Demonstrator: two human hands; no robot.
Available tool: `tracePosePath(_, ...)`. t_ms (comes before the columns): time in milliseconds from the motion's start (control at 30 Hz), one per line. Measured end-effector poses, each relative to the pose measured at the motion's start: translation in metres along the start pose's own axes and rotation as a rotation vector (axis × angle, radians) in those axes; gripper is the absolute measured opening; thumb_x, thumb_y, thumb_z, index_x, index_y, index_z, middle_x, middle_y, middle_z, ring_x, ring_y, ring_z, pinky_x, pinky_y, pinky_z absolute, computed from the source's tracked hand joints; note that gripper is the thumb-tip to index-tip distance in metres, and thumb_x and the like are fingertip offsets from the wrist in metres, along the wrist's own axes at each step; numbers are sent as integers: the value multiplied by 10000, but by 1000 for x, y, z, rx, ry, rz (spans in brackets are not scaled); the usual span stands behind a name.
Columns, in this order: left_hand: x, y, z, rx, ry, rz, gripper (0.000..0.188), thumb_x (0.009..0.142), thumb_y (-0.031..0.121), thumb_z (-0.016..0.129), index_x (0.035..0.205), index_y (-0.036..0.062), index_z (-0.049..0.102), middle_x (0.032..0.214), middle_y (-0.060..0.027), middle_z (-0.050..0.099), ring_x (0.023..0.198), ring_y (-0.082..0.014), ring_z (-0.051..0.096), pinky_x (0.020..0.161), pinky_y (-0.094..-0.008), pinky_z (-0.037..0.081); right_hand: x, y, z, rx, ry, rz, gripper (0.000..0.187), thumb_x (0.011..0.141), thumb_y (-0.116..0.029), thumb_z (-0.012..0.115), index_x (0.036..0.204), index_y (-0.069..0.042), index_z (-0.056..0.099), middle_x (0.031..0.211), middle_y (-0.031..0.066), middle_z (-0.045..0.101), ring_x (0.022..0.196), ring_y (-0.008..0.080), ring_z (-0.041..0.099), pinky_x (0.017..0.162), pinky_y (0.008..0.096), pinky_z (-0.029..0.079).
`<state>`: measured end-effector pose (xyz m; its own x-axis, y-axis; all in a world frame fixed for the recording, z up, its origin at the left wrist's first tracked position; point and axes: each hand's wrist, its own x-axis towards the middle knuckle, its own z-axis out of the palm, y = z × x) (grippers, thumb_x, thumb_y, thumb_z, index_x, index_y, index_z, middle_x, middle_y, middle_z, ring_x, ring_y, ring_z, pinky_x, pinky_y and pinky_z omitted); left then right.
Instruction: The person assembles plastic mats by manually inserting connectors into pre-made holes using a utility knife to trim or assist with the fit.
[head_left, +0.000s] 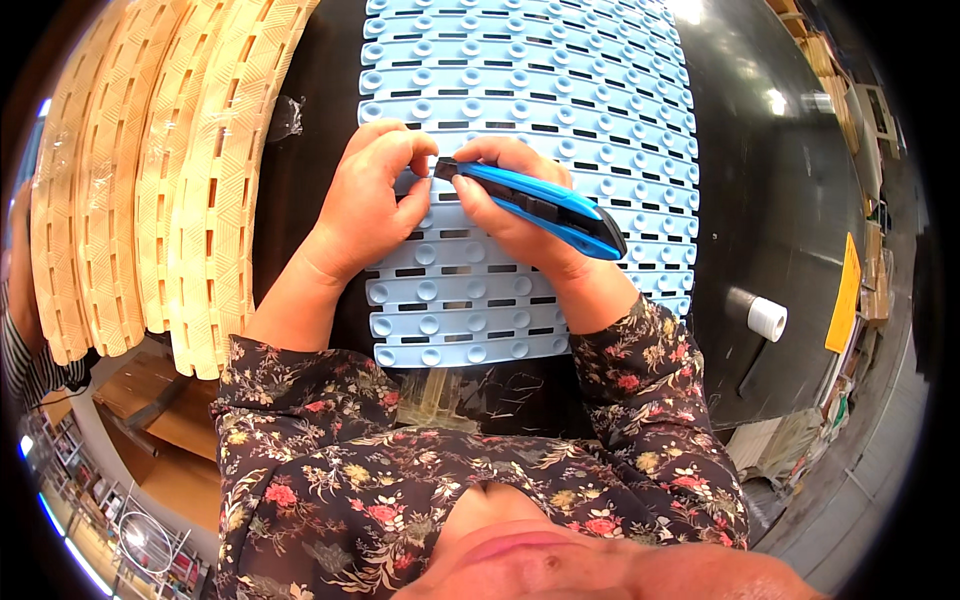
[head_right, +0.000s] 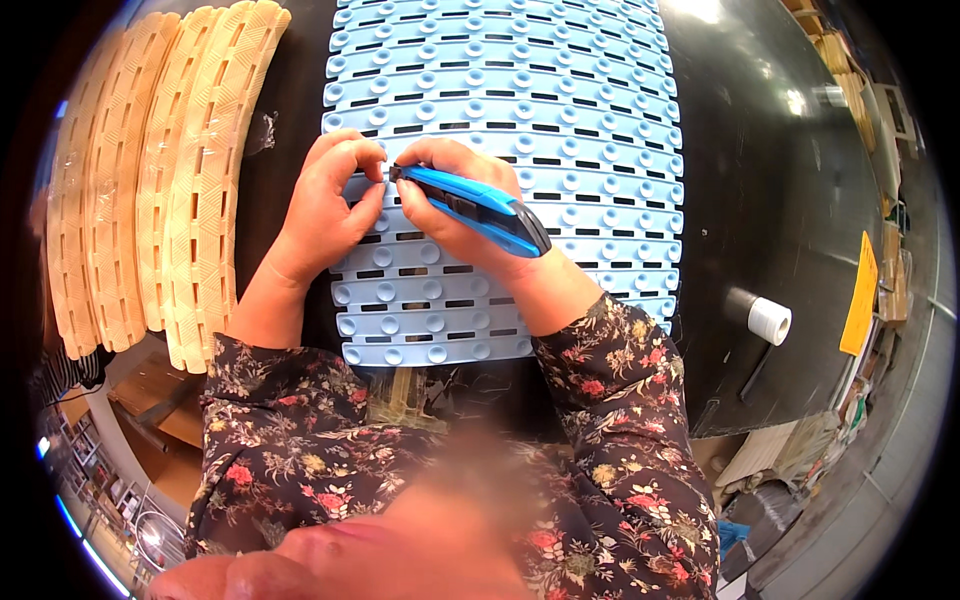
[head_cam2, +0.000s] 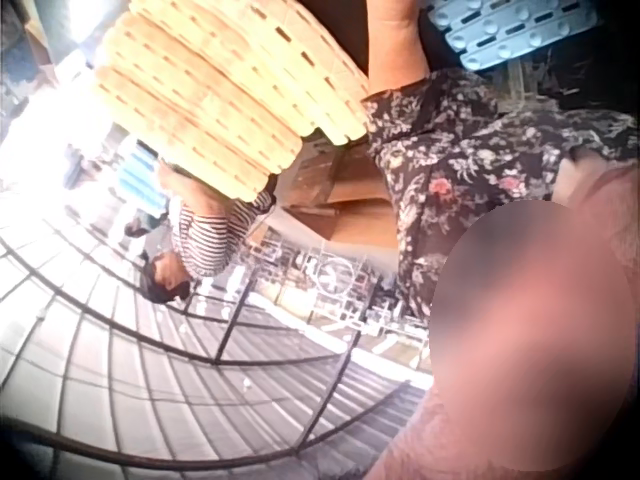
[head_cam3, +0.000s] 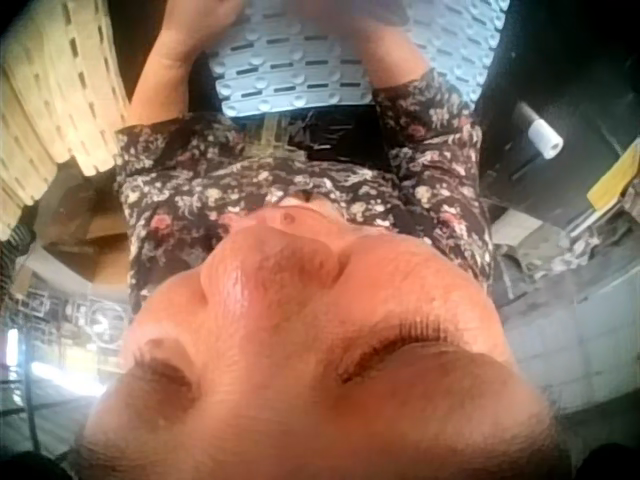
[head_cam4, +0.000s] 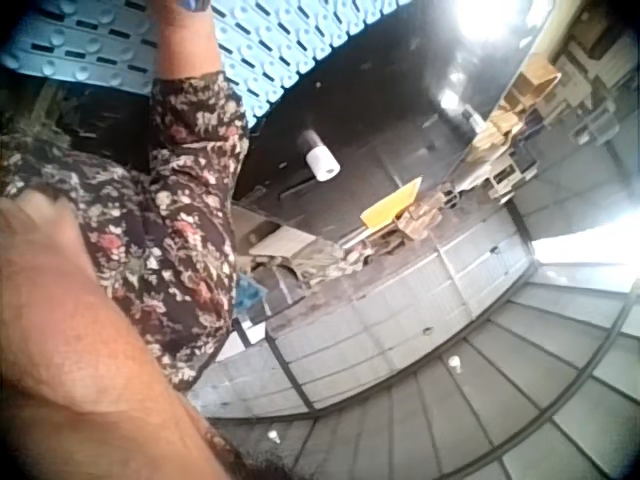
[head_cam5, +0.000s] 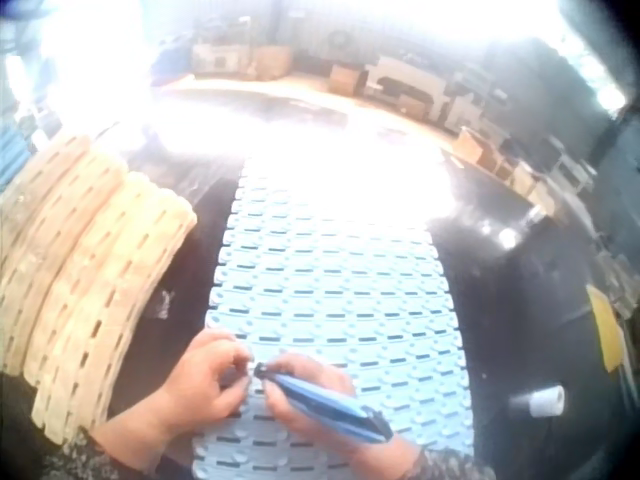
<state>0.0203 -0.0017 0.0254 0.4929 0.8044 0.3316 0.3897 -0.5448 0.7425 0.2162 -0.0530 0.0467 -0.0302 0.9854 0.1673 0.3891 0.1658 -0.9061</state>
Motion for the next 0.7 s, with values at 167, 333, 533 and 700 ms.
tracePosePath(167, 1, 1, -1, 12, -36, -16, 295, 760, -37, 691, 1036, 59, 648, 929, -61, 625, 1009, -269, 590, 903, -376, 488, 0, 1, -5, 3, -16, 5, 191, 848, -129, 737, 1030, -75, 720, 882, 107, 733, 764, 236, 729, 709, 329, 576)
tracePosePath(333, 0, 2, -1, 5, -22, -53, 297, 760, -28, 693, 1038, 67, 653, 898, -49, 642, 1016, -283, 593, 886, -394, 494, 3, -2, -5, 33, -21, 23, 177, 872, -180, 720, 1024, -90, 716, 900, 79, 735, 780, 235, 730, 719, 335, 574)
tracePosePath(533, 2, 1, 1, 33, -54, -25, 262, 772, -42, 689, 1003, 67, 632, 936, -54, 621, 1002, -260, 587, 904, -367, 485, 1, 6, -6, 46, -11, -27, 175, 873, -185, 715, 1021, -93, 712, 859, 87, 731, 748, 256, 726, 704, 352, 576)
tracePosePath(700, 4, 2, 2, 27, -73, -27, 240, 780, -48, 682, 987, 58, 624, 967, -57, 613, 1007, -245, 584, 920, -351, 477, 1, 6, -9, 60, 16, 23, 186, 873, -209, 716, 1023, -99, 721, 846, 90, 731, 750, 260, 724, 702, 352, 574)
